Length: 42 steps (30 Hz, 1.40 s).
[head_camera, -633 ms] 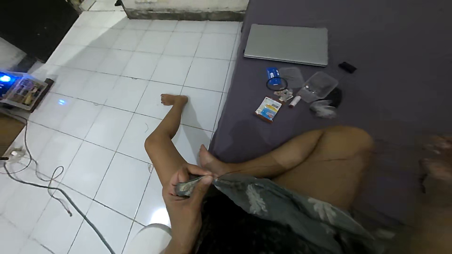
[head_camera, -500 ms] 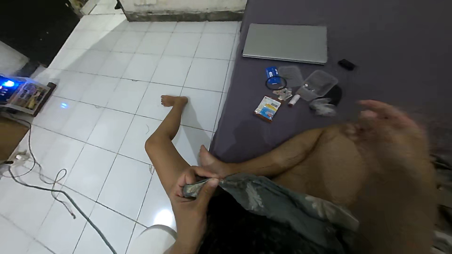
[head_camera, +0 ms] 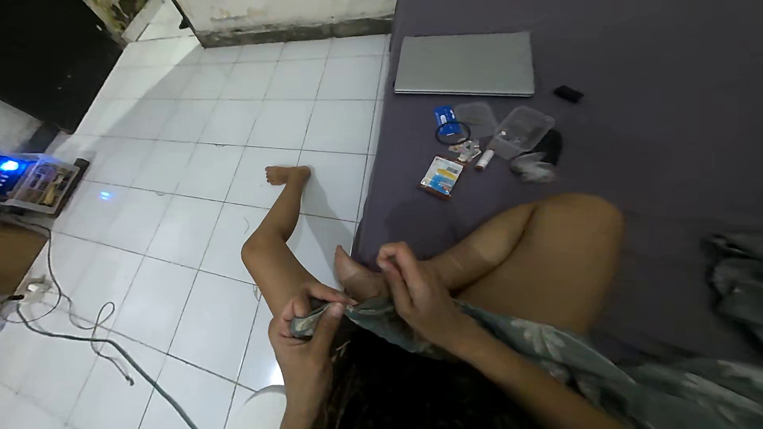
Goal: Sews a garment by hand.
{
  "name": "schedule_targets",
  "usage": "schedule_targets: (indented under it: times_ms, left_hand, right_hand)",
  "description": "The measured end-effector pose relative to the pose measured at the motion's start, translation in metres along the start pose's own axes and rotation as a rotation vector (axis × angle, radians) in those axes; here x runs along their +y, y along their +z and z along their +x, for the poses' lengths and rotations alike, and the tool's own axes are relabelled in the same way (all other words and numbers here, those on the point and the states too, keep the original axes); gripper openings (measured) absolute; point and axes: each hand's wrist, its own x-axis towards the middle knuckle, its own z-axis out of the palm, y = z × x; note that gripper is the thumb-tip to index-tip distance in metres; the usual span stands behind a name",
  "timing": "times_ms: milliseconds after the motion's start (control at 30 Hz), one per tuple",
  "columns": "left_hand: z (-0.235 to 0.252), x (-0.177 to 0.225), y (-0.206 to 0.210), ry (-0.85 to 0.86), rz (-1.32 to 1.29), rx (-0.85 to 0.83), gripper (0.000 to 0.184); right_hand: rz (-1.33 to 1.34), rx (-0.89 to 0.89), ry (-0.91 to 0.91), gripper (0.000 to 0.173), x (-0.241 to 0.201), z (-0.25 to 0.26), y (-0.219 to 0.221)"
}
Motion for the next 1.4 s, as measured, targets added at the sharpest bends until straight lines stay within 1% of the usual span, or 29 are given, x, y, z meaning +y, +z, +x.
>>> schedule_targets:
  times_ms: [67,133,300,367,467,533,633,700,800,900,967,1033,1133,1167,1233,1300,1400]
  left_hand:
    - [0.001,-0.001,-0.003,0.014,0.006,0.017,0.005]
    - [0.002,-0.002,-0.005,0.02,0.001,0.025,0.005]
    - [0.004,-0.004,-0.006,0.024,-0.034,0.018,0.003]
    - [0.005,-0.005,-0.006,0.023,-0.031,0.012,0.004]
    - [0.006,-0.007,-0.008,0.012,-0.013,0.046,0.006]
    - [0.008,-0.007,-0.007,0.008,0.008,0.097,0.008]
    - [0.007,-0.011,-0.001,-0.02,0.064,0.253,0.017]
    - [0.006,-0.014,0.004,-0.039,0.098,0.354,0.022]
    - [0.004,-0.018,0.01,-0.013,0.128,0.402,0.022]
    - [0.004,-0.023,0.014,-0.002,0.156,0.436,0.021]
    - [0.007,-0.024,0.015,-0.045,0.182,0.437,0.02]
    - [0.013,-0.025,0.011,-0.118,0.202,0.388,0.017]
    - [0.016,-0.03,0.005,-0.219,0.204,0.309,0.007]
    - [0.015,-0.03,0.004,-0.249,0.199,0.283,0.007]
    - [0.014,-0.033,0.002,-0.283,0.176,0.234,0.014]
    - [0.014,-0.031,0.006,-0.293,0.183,0.22,0.024]
    - [0.015,-0.026,0.008,-0.251,0.22,0.211,0.031]
  right_hand:
    - [0.105,0.01,0.032,0.026,0.004,0.0,-0.003]
    - [0.15,0.018,0.049,0.025,0.006,-0.001,-0.005]
    - [0.073,-0.003,0.064,0.025,0.005,-0.009,0.005]
    - [0.092,0.014,0.084,0.024,0.006,-0.011,0.011]
    - [0.127,0.054,0.114,0.025,0.006,-0.009,0.01]
    - [0.068,0.125,0.086,0.026,0.008,-0.007,0.007]
    - [-0.101,0.264,-0.013,0.026,0.009,-0.002,-0.003]
    - [-0.212,0.325,-0.057,0.026,0.008,-0.001,-0.008]
    - [-0.3,0.367,-0.088,0.024,0.011,-0.008,-0.007]
    - [-0.308,0.393,-0.092,0.022,0.015,-0.013,-0.005]
    - [-0.28,0.416,-0.084,0.021,0.017,-0.013,-0.005]
    - [-0.26,0.434,-0.075,0.021,0.018,-0.011,-0.008]
    - [-0.24,0.441,-0.047,0.021,0.022,-0.005,-0.013]
    - [-0.239,0.447,-0.041,0.022,0.023,-0.004,-0.014]
    - [-0.245,0.457,-0.035,0.022,0.023,-0.002,-0.013]
    - [-0.247,0.45,-0.034,0.022,0.019,-0.004,-0.012]
    - [-0.225,0.436,-0.052,0.021,0.014,-0.006,-0.009]
